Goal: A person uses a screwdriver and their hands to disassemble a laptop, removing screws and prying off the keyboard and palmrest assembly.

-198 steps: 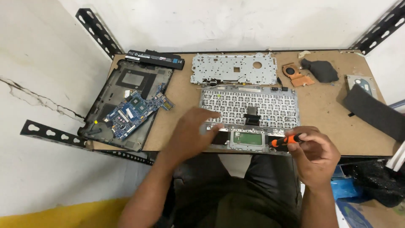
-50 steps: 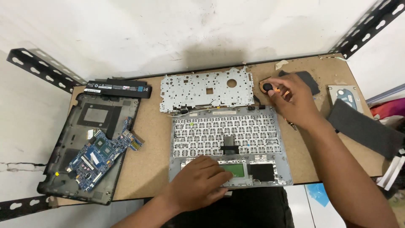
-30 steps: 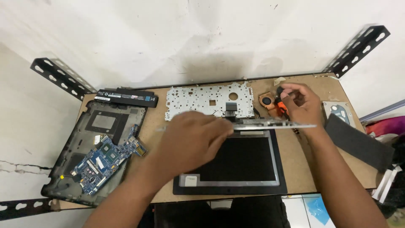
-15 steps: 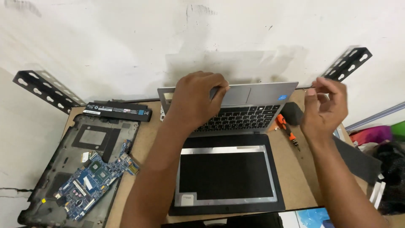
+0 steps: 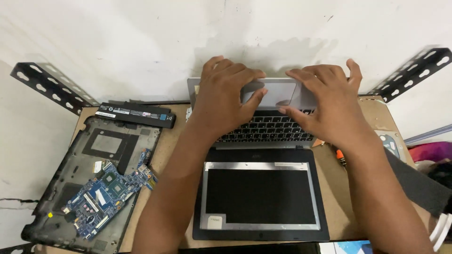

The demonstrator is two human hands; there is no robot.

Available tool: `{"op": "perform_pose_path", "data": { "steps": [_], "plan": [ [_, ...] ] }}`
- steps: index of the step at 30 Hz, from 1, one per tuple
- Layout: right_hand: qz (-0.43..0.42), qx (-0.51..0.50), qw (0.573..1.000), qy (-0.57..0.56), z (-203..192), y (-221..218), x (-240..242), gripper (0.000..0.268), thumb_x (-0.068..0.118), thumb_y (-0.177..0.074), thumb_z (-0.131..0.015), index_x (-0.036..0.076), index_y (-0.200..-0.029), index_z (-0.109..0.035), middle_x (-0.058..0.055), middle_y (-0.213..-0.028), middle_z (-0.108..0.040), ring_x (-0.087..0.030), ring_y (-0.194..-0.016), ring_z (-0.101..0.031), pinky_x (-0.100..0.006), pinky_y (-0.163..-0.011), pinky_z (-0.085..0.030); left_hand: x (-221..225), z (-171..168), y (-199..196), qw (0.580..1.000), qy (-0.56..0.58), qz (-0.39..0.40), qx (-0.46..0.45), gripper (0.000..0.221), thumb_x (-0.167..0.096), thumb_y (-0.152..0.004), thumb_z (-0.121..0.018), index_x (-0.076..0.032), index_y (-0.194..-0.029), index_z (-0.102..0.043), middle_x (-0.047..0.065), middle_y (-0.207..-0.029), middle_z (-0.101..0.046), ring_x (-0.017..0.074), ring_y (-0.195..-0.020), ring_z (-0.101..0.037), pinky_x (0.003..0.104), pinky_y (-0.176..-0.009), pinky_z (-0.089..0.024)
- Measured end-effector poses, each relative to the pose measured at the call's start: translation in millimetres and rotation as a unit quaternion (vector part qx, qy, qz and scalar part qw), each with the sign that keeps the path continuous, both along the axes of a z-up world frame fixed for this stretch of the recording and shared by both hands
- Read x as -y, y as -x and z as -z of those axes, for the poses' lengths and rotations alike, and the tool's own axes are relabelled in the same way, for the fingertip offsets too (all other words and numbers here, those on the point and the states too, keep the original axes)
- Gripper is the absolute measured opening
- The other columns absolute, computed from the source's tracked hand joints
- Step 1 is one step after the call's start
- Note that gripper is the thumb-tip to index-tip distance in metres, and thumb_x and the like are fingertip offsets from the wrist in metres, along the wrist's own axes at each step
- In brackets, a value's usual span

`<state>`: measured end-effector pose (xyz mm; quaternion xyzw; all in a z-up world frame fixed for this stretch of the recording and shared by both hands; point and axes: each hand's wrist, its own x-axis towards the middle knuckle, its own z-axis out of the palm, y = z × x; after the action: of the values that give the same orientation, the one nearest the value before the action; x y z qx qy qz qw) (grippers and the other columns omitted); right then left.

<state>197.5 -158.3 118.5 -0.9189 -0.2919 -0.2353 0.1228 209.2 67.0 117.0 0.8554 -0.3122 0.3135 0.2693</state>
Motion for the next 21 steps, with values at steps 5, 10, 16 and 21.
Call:
{"op": "perform_pose_path", "data": {
  "steps": [5, 10, 16, 21],
  "plan": [
    [0.016, -0.002, 0.999, 0.033, 13.3, -14.0, -3.3, 0.078, 0.045, -0.071, -0.076, 0.017, -0.139, -0.048, -0.014, -0.119, -0.054, -0.033, -0.112, -0.049, -0.059, -0.106, -0.009, -20.9, 3.8, -5.1, 0.99, -0.071, -0.077, -0.091, 0.047, -0.039, -0.075, -0.073, -0.015, -0.114, -0.061, 0.005, -0.104, -0.063, 0.0269, -0.105, -0.051, 0.058, -0.105, -0.014],
    [0.039, 0.008, 0.998, 0.042, 21.4, -24.0, -4.3, 0.078, 0.05, -0.075, -0.074, 0.017, -0.14, -0.049, -0.016, -0.117, -0.052, -0.035, -0.112, -0.048, -0.054, -0.106, -0.008, -33.8, 10.5, -9.5, 0.986, -0.085, -0.083, -0.114, 0.069, -0.035, -0.065, -0.085, -0.015, -0.121, -0.051, 0.009, -0.105, -0.053, 0.0303, -0.106, -0.043, 0.051, -0.093, -0.032],
    [0.013, -0.002, 1.0, 0.025, 22.3, -24.3, -3.6, 0.08, 0.046, -0.074, -0.076, 0.013, -0.141, -0.046, -0.017, -0.123, -0.05, -0.035, -0.117, -0.045, -0.054, -0.106, -0.007, -35.8, 11.0, -9.9, 0.981, -0.083, -0.071, -0.158, 0.076, -0.024, -0.063, -0.085, -0.01, -0.128, -0.047, 0.012, -0.112, -0.048, 0.0314, -0.109, -0.039, 0.044, -0.083, -0.043],
    [0.033, -0.003, 0.999, 0.03, 25.7, -25.1, -4.0, 0.08, 0.047, -0.073, -0.076, 0.015, -0.14, -0.049, -0.016, -0.122, -0.051, -0.035, -0.116, -0.046, -0.056, -0.106, -0.008, -39.2, 9.8, -8.4, 0.981, -0.06, -0.057, -0.173, 0.071, -0.018, -0.064, -0.083, -0.007, -0.125, -0.048, 0.012, -0.108, -0.046, 0.0309, -0.109, -0.037, 0.042, -0.085, -0.043]
  ]
}}
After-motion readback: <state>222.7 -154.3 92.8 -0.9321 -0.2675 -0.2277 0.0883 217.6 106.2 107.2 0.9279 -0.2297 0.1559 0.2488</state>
